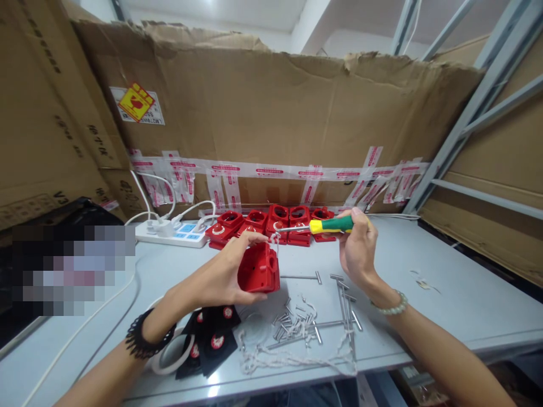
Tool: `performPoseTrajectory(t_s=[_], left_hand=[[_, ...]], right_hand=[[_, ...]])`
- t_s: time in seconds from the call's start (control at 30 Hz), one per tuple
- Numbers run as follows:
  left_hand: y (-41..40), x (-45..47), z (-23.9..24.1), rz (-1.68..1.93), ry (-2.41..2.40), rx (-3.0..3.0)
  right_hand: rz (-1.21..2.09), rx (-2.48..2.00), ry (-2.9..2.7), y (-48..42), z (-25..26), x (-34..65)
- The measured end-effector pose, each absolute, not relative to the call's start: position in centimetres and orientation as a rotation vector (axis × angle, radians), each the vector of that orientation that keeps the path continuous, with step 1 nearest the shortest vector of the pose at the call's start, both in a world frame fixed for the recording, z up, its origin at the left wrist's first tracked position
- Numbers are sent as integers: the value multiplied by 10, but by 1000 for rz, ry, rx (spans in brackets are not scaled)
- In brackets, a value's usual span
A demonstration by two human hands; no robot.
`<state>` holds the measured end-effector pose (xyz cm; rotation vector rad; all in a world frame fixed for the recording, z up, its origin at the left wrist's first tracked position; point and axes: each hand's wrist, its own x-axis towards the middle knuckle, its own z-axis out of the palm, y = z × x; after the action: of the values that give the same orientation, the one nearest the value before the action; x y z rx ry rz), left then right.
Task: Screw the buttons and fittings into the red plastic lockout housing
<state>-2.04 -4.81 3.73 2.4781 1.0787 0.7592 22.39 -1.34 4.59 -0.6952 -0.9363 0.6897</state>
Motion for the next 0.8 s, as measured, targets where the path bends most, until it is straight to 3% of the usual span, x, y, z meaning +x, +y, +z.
performPoseTrajectory(t_s=[0.8], left_hand=[[-40, -20, 30, 911, 1052, 2459]], right_hand=[[796, -717, -934, -24, 45, 214]])
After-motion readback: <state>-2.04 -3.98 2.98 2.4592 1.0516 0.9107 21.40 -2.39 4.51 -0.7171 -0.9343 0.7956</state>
